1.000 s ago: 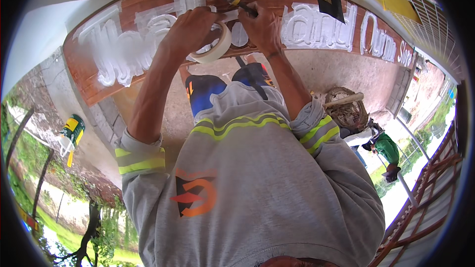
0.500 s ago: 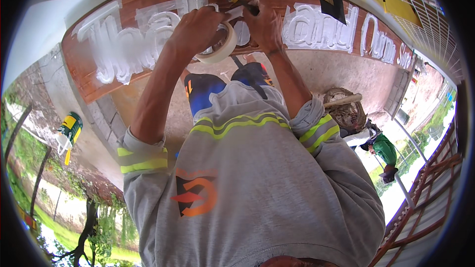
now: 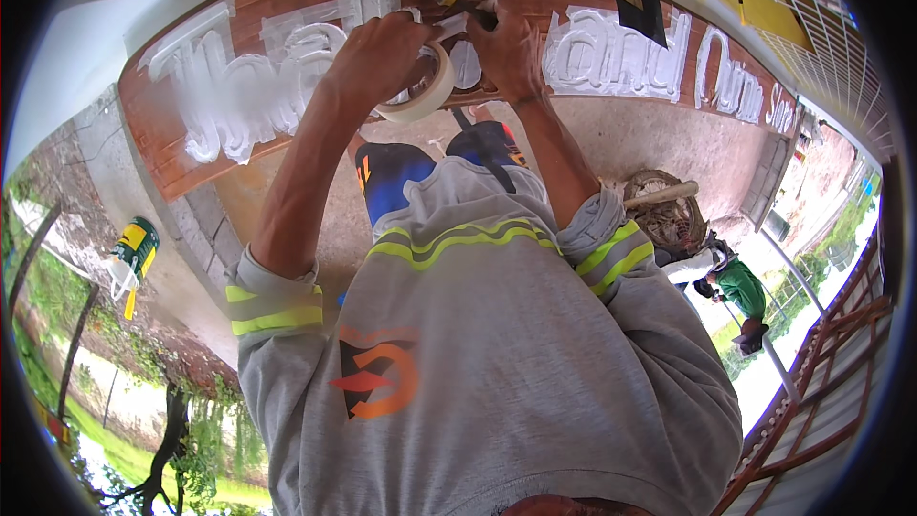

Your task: The person applies masking tape over white letters on a wooden sign, trims the tape around the letters using a scraper, and then prepares a bucket of paint and a brush.

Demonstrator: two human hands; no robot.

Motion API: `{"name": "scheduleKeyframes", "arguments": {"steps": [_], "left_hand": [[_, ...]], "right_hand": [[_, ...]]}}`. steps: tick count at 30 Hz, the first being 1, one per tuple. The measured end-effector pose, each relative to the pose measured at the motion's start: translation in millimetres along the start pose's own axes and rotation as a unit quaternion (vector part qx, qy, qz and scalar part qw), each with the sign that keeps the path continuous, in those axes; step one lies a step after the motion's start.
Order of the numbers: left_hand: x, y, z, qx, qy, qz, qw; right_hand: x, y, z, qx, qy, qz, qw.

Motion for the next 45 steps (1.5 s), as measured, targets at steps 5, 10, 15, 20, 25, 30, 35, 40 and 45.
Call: {"name": "scheduleKeyframes", "arguments": {"steps": [5, 10, 15, 20, 25, 30, 35, 40, 45], "left_hand": [[-0.3, 1.6, 0.3, 0.002, -0.002, 0.001, 1.000], [0.1, 5.2, -2.0, 0.010, 0.012, 0.000, 1.000], [-0.7, 4.9, -0.6, 0.007, 0.013, -0.008, 1.000], [-1.5, 3.0, 2.2, -0.012, 0.016, 0.005, 1.000], [-0.6, 5.0, -2.6, 0.001, 0.020, -0.006, 1.000], [-1.3, 1.3, 1.3, -0.016, 0.048, 0.019, 0.999], [-1.5, 0.9, 5.2, 0.021, 0.036, 0.009, 0.999], [-2.8, 2.9, 4.3, 0.016, 0.032, 0.006, 0.999], [-4.2, 3.7, 1.4, 0.031, 0.035, 0.004, 0.999]], "right_hand": [[0.3, -0.3, 0.1, -0.004, 0.006, -0.005, 1.000], [1.3, 0.8, 1.7, -0.003, 0.009, -0.005, 1.000], [1.1, -2.6, -0.5, -0.006, 0.020, -0.022, 1.000], [0.4, -4.4, 2.1, -0.009, 0.031, -0.014, 0.999], [-4.2, 1.1, -0.1, -0.025, 0.012, -0.008, 1.000], [-4.9, 2.3, -0.1, -0.028, -0.009, 0.022, 0.999], [-11.4, -3.2, -11.7, -0.002, 0.006, 0.000, 1.000], [-7.4, 12.8, -7.6, -0.026, -0.013, -0.011, 1.000], [-10.7, -1.4, -12.5, -0.022, 0.013, -0.031, 0.999]]}}
Point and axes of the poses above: each hand's wrist, its own x-axis away from the middle knuckle, its own y-axis out of the back of the hand, z = x × y, the point moved 9 cm from there along -x, towards the middle knuckle, and after that the axes turned 15 degrees about x, right-handed, at the moved point
